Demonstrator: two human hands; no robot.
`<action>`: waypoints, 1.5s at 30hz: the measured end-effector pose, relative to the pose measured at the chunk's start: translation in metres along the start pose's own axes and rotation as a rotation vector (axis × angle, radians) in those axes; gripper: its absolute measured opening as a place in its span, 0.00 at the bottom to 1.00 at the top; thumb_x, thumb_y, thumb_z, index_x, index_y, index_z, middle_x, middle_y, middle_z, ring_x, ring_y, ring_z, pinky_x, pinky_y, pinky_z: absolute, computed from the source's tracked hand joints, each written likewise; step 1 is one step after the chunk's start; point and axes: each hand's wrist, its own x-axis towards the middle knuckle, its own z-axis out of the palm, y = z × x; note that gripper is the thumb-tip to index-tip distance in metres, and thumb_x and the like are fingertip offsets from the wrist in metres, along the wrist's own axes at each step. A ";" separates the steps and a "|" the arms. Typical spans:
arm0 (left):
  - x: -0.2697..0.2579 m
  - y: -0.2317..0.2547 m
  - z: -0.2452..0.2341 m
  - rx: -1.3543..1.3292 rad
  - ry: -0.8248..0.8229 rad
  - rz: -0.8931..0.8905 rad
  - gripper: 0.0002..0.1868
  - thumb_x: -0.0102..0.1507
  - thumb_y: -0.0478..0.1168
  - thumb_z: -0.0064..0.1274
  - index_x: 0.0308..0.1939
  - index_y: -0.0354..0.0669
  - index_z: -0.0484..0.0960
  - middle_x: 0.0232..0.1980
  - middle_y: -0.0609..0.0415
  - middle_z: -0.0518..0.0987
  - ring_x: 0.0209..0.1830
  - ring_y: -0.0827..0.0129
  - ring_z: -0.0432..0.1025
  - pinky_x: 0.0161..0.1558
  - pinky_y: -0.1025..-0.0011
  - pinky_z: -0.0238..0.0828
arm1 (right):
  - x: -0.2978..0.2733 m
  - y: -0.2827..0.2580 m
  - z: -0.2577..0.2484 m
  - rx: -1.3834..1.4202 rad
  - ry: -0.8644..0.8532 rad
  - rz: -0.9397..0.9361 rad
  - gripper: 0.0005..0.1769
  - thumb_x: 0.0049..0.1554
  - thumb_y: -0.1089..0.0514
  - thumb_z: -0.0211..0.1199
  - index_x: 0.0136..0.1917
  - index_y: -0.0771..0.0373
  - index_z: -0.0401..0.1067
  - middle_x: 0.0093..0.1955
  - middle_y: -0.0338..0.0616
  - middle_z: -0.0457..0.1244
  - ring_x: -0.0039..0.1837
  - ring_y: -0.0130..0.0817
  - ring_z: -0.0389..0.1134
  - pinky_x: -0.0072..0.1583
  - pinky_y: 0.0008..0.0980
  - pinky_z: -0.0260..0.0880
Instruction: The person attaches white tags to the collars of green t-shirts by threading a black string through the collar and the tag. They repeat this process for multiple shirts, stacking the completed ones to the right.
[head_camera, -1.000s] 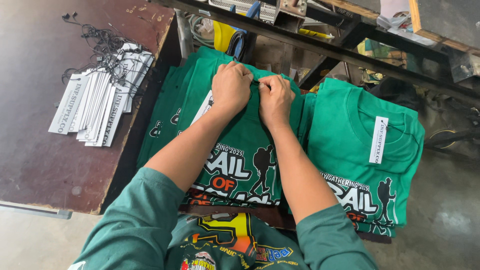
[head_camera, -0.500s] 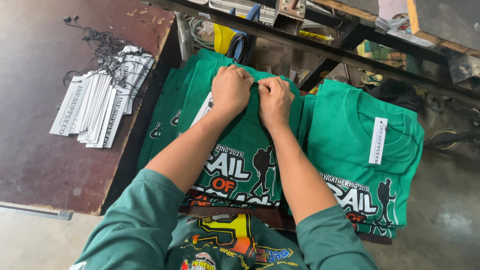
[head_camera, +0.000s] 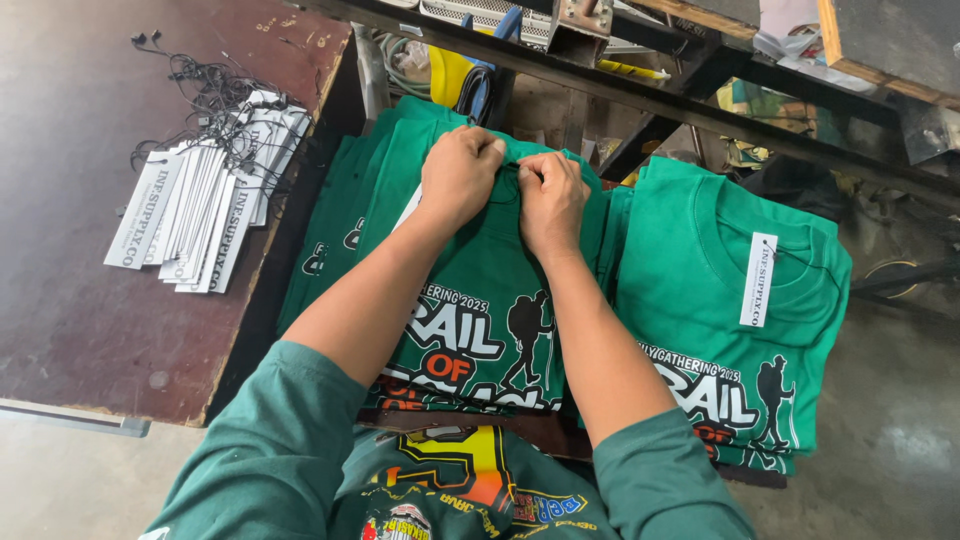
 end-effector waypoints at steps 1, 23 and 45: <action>0.000 -0.001 0.000 0.000 0.002 0.000 0.13 0.66 0.53 0.50 0.41 0.56 0.87 0.41 0.57 0.81 0.55 0.55 0.74 0.55 0.54 0.74 | 0.000 0.000 0.000 0.001 0.000 -0.002 0.04 0.58 0.56 0.64 0.41 0.49 0.70 0.47 0.26 0.66 0.61 0.33 0.65 0.65 0.45 0.58; -0.010 -0.001 -0.006 0.010 -0.002 0.155 0.05 0.62 0.46 0.57 0.36 0.53 0.83 0.38 0.57 0.78 0.51 0.55 0.73 0.51 0.54 0.73 | -0.008 -0.019 -0.010 0.023 0.063 -0.122 0.08 0.60 0.55 0.65 0.53 0.46 0.71 0.50 0.28 0.65 0.61 0.34 0.66 0.65 0.44 0.59; -0.007 0.000 -0.009 -0.089 -0.020 -0.010 0.05 0.65 0.45 0.54 0.39 0.53 0.81 0.36 0.55 0.79 0.45 0.53 0.77 0.45 0.55 0.74 | 0.014 0.011 0.001 -0.022 0.017 -0.280 0.03 0.57 0.55 0.71 0.46 0.47 0.79 0.43 0.33 0.67 0.49 0.41 0.70 0.57 0.41 0.70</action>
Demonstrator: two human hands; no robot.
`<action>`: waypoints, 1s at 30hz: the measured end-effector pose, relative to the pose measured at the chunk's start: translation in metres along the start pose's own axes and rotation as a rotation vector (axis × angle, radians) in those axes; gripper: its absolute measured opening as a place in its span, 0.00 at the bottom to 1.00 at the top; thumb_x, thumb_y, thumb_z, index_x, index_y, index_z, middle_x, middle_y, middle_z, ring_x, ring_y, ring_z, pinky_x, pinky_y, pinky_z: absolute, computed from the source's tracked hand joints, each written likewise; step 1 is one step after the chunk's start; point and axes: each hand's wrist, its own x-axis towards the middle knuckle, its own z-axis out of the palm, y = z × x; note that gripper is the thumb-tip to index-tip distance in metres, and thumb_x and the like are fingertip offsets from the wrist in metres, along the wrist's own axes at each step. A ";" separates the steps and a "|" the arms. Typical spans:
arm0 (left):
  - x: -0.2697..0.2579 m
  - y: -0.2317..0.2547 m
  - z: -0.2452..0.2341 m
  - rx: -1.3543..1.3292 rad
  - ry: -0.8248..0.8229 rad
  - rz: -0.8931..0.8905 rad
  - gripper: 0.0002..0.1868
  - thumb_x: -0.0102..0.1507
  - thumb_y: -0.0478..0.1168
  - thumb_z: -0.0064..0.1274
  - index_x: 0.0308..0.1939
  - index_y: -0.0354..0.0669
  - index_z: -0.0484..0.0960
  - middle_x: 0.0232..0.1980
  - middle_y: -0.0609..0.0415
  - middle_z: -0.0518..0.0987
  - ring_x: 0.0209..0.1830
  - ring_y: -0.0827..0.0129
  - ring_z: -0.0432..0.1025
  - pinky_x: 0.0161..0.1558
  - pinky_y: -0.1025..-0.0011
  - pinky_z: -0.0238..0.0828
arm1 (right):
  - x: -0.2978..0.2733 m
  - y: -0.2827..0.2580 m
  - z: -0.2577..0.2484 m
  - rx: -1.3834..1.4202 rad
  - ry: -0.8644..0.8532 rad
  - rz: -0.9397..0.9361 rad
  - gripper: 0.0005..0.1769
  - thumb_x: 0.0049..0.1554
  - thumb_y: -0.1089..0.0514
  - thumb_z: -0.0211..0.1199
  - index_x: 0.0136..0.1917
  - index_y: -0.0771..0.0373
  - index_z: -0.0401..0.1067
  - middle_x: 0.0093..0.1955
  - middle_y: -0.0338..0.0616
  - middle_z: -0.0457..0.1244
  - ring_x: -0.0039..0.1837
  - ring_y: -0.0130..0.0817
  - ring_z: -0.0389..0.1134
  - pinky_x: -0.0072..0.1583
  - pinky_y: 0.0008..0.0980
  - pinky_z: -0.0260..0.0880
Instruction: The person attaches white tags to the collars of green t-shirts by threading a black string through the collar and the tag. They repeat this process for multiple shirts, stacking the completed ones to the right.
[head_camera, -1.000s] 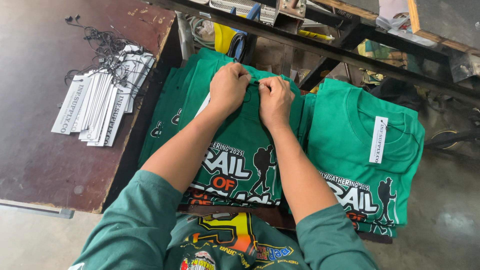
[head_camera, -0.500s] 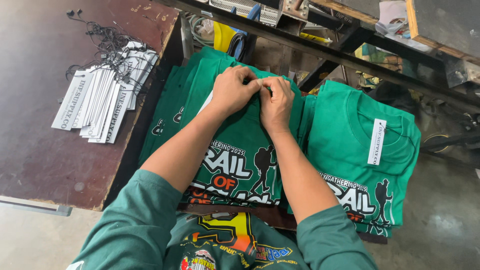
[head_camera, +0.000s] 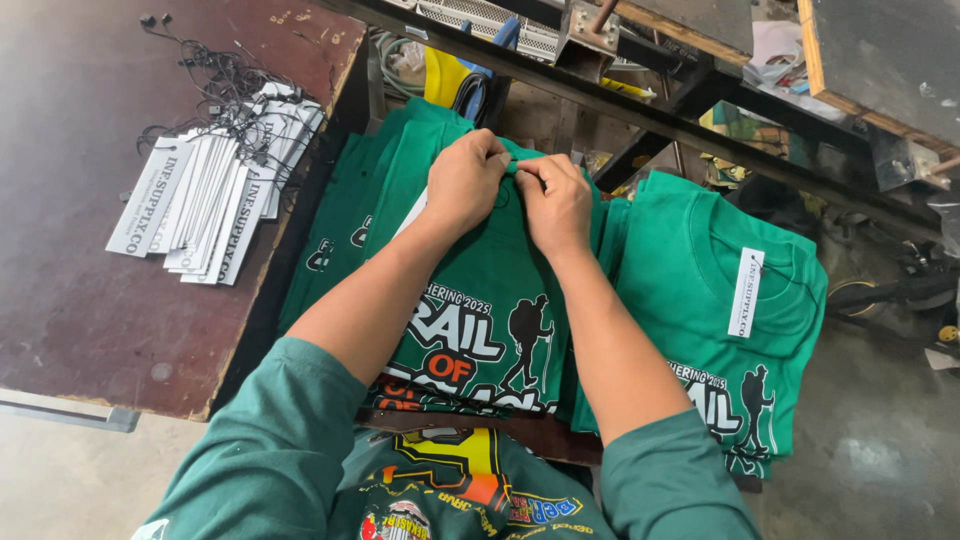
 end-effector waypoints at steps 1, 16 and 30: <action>0.000 0.001 -0.001 -0.001 0.003 0.001 0.05 0.65 0.45 0.54 0.39 0.53 0.81 0.36 0.55 0.79 0.45 0.53 0.77 0.45 0.55 0.74 | 0.003 0.004 -0.002 0.000 0.000 -0.004 0.03 0.57 0.55 0.71 0.46 0.47 0.79 0.43 0.33 0.67 0.49 0.41 0.70 0.57 0.41 0.70; 0.000 0.002 -0.004 -0.116 0.055 -0.040 0.05 0.65 0.45 0.52 0.39 0.52 0.81 0.38 0.53 0.79 0.47 0.50 0.77 0.48 0.53 0.73 | 0.041 0.004 -0.020 0.042 -0.261 -0.071 0.06 0.53 0.63 0.68 0.36 0.55 0.75 0.35 0.43 0.63 0.42 0.45 0.69 0.46 0.38 0.70; 0.001 0.000 -0.003 -0.060 0.074 0.029 0.05 0.66 0.42 0.53 0.37 0.50 0.82 0.34 0.56 0.77 0.41 0.55 0.77 0.43 0.57 0.73 | 0.025 -0.003 -0.015 0.077 -0.110 -0.170 0.07 0.50 0.67 0.71 0.37 0.58 0.75 0.37 0.44 0.65 0.41 0.46 0.70 0.44 0.39 0.71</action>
